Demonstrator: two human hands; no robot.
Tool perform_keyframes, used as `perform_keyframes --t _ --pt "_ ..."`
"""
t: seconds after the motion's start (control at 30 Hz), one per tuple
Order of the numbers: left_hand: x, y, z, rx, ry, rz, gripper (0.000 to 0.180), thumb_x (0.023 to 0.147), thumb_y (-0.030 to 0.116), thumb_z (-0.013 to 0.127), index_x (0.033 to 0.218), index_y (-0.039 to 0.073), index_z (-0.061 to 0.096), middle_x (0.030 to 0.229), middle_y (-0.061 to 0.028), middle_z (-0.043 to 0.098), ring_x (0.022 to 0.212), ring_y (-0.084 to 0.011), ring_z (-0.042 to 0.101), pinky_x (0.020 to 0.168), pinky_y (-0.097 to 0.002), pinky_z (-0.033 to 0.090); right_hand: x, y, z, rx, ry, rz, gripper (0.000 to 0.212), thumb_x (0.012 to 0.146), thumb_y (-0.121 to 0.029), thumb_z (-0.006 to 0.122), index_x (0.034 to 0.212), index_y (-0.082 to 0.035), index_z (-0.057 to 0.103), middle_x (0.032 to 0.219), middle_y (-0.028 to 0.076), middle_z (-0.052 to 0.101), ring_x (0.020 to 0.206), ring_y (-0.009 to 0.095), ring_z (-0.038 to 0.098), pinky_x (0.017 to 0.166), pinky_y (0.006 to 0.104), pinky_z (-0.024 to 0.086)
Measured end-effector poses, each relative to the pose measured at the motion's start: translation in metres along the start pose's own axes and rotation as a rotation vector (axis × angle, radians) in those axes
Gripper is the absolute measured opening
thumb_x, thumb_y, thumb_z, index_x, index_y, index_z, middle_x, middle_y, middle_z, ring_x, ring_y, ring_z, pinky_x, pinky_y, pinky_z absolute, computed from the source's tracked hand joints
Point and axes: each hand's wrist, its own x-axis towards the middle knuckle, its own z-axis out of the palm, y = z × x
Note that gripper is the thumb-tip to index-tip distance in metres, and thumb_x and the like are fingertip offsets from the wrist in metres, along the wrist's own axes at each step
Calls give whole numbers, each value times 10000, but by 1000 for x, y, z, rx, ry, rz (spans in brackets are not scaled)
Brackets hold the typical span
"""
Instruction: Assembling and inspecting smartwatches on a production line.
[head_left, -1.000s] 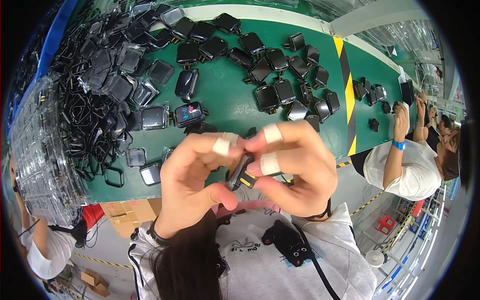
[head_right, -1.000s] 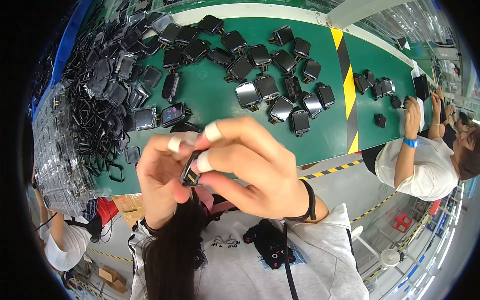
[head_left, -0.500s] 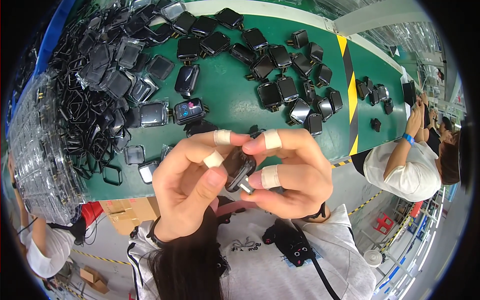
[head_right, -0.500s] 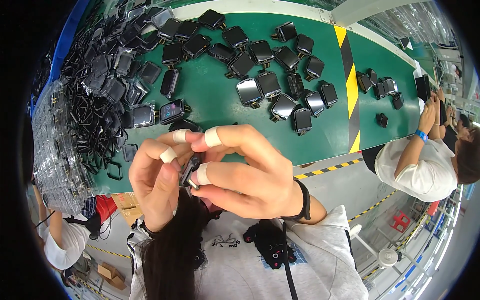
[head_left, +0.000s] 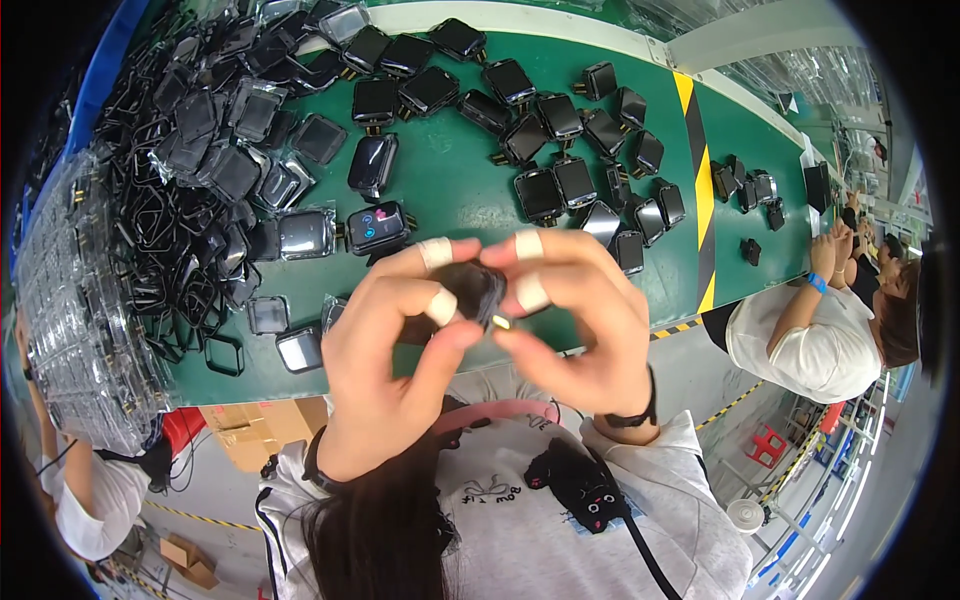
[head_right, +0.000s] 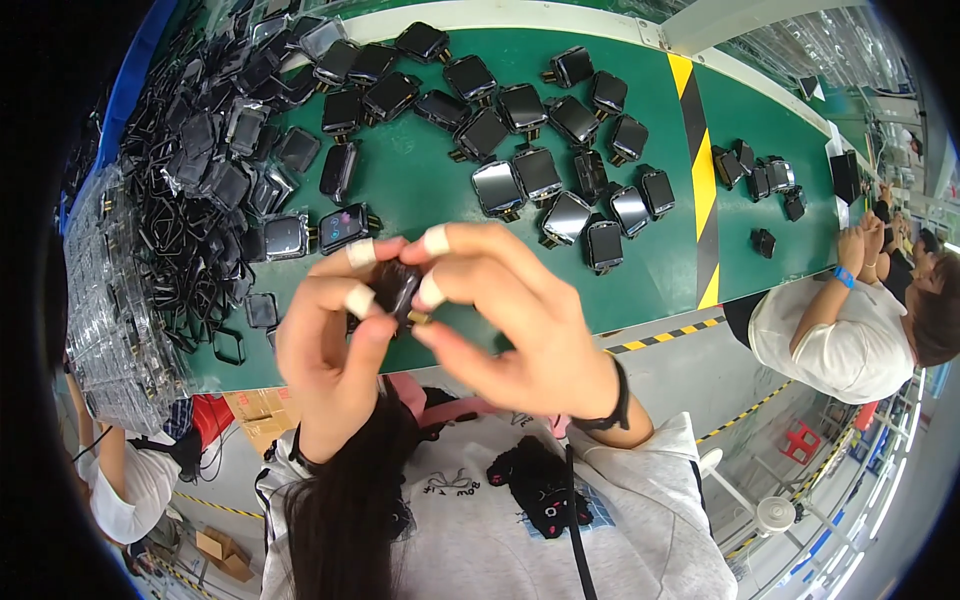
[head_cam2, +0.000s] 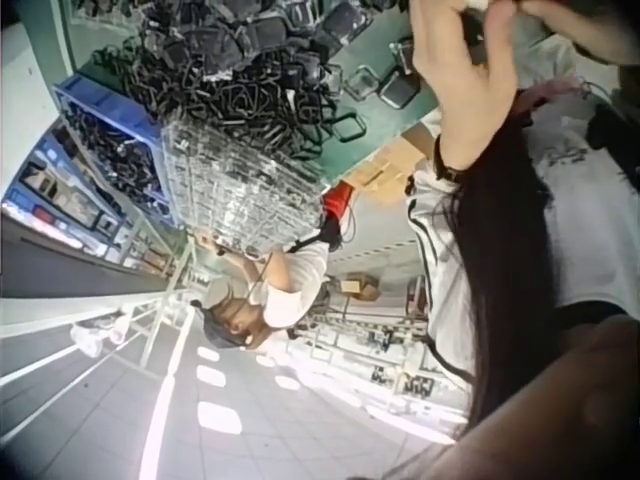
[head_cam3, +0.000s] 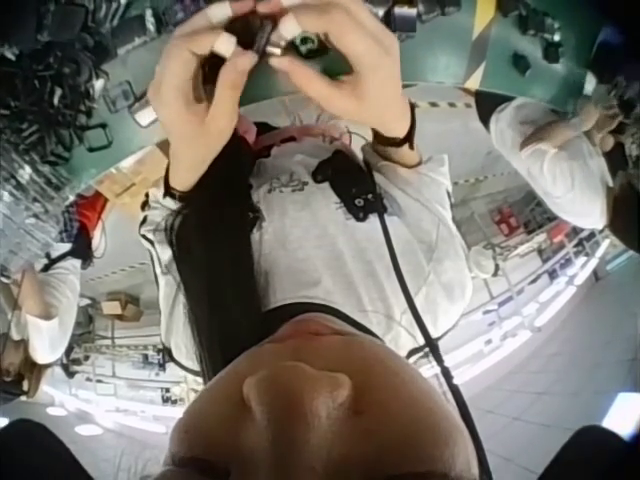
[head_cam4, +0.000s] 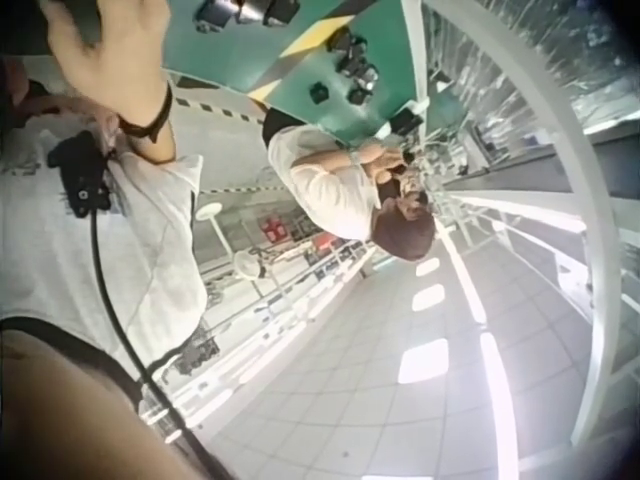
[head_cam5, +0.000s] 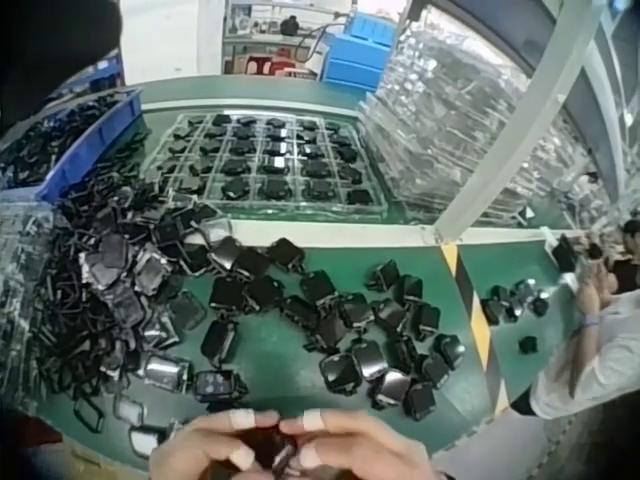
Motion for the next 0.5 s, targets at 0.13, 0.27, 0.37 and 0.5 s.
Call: perform_keyframes --t 0.13,0.27,0.37,0.5 --pt "4 -24 4 694 -90 282 222 736 12 670 882 -30 509 1122 -187 527 1029 -298 554 852 -388 448 7 15 -24 -362 -15 158 378 656 17 707 1005 -30 569 1085 140 549 956 268 587 763 348 486" --pt "6 -28 9 811 -137 278 306 677 -12 695 921 -21 511 1093 -188 520 1013 -371 532 822 -418 441 28 17 -24 -645 -114 218 387 645 21 701 1008 -43 582 1093 114 566 1005 282 556 802 359 459" --pt "7 -22 4 589 -88 209 295 724 2 673 973 -20 516 1125 -181 519 1002 -325 545 800 -388 457 37 17 -20 -716 -204 214 397 629 15 707 1005 -43 591 1081 116 574 1022 298 539 825 366 446" --pt "5 -4 -6 -80 103 -32 314 803 30 623 1090 -24 506 1187 -168 508 962 -242 563 773 -338 476 55 5 -10 -564 -293 111 410 612 -6 723 1002 -38 601 1039 121 582 995 313 534 837 370 437"
